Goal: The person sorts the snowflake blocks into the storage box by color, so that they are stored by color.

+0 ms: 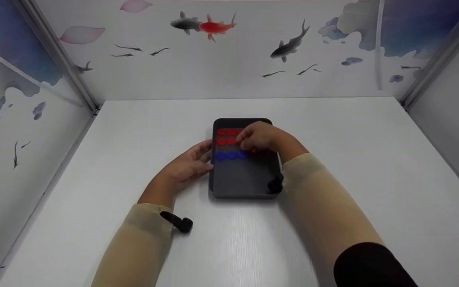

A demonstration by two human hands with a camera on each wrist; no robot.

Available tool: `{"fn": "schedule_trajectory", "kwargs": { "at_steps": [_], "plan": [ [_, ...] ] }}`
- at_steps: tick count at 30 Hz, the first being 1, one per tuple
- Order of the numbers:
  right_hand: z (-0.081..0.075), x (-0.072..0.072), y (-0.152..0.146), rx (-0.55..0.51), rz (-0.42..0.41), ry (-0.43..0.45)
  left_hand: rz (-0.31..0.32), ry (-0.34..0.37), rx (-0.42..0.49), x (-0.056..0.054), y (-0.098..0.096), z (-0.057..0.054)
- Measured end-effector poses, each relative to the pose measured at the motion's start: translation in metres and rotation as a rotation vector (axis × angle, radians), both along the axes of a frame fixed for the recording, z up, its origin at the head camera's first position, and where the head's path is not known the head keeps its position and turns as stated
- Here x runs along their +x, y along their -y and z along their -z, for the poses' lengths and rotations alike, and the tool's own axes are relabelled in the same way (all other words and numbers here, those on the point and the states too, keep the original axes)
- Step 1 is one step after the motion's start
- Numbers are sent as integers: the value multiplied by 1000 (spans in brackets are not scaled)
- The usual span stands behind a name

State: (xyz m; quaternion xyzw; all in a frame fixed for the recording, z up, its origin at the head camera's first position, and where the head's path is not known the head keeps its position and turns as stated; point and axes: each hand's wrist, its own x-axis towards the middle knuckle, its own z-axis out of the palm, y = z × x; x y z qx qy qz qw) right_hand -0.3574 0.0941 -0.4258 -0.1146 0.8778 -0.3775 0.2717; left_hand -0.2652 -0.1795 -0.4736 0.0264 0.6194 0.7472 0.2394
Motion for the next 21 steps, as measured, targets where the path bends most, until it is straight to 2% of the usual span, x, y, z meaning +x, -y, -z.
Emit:
{"fn": "schedule_trajectory", "kwargs": {
  "at_steps": [7, 14, 18, 21],
  "plan": [
    [-12, 0, -8, -98, -9, 21, -1, 12, 5, 1, 0, 0],
    [-33, 12, -28, -237, 11, -53, 5, 5, 23, 0, -1, 1],
    [-41, 20, -47, -242, 44, -93, 7, -7, 11, 0, -1, 0],
    [-40, 25, -61, -220, 86, -109, 4, -6, 2, 1, 0, 0]
  ]
}}
